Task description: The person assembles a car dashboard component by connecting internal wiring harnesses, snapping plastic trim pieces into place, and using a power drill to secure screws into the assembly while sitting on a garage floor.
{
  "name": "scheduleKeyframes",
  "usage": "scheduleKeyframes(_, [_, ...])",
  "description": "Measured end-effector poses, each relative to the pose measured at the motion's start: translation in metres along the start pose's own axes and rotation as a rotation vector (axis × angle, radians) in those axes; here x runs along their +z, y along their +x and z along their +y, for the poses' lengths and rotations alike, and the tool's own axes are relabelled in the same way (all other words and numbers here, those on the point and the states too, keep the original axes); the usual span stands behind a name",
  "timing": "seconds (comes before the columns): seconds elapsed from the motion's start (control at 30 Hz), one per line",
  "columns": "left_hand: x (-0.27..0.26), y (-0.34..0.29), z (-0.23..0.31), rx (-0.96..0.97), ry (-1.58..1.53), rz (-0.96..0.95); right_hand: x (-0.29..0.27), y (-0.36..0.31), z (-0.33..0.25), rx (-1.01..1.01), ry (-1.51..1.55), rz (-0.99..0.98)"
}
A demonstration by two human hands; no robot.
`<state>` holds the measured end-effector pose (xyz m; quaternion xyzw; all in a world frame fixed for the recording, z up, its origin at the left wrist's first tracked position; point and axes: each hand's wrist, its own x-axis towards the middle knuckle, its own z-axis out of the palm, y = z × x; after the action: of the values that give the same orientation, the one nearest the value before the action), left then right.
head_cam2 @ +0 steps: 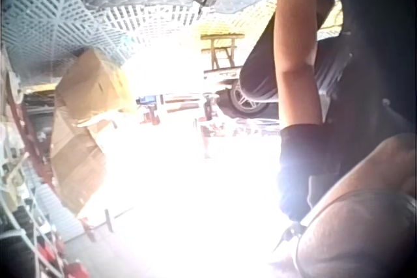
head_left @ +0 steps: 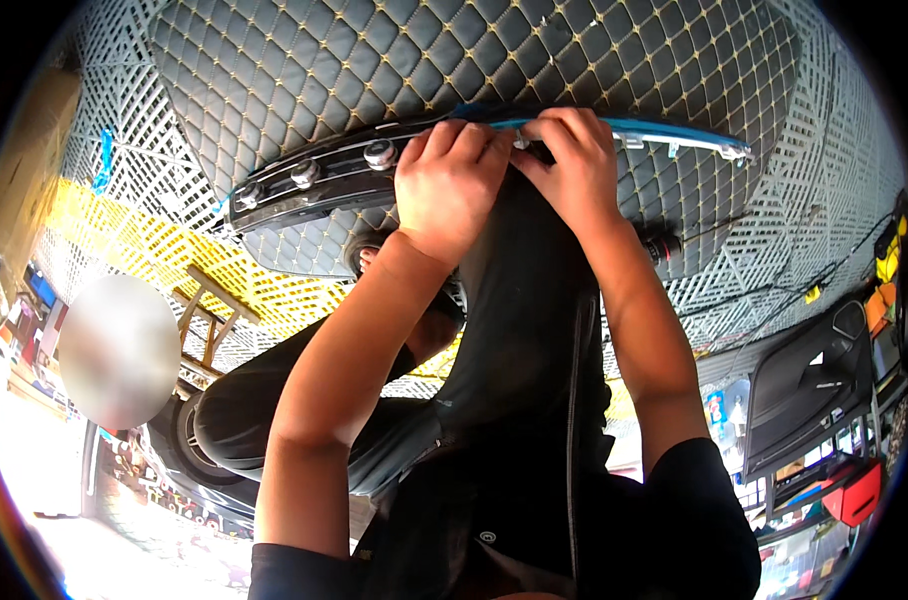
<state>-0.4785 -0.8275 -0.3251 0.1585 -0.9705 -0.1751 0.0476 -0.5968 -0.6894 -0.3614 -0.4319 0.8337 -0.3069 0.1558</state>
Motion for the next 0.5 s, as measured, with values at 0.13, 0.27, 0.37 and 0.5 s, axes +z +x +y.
scheduleKeyframes(0.13, [-0.008,-0.005,-0.004,-0.053,0.001,-0.061,0.008,0.004,-0.002,-0.006,0.039,0.016])
scheduleKeyframes(0.27, [-0.014,-0.005,-0.001,-0.058,-0.092,-0.089,0.005,-0.005,0.000,0.023,0.005,0.008])
scheduleKeyframes(0.37, [-0.011,-0.003,0.001,-0.057,-0.072,-0.014,0.002,-0.002,-0.002,0.020,0.002,-0.052])
scheduleKeyframes(0.5, [0.000,-0.013,-0.006,-0.072,-0.073,0.088,-0.019,0.017,-0.016,0.220,0.300,-0.301])
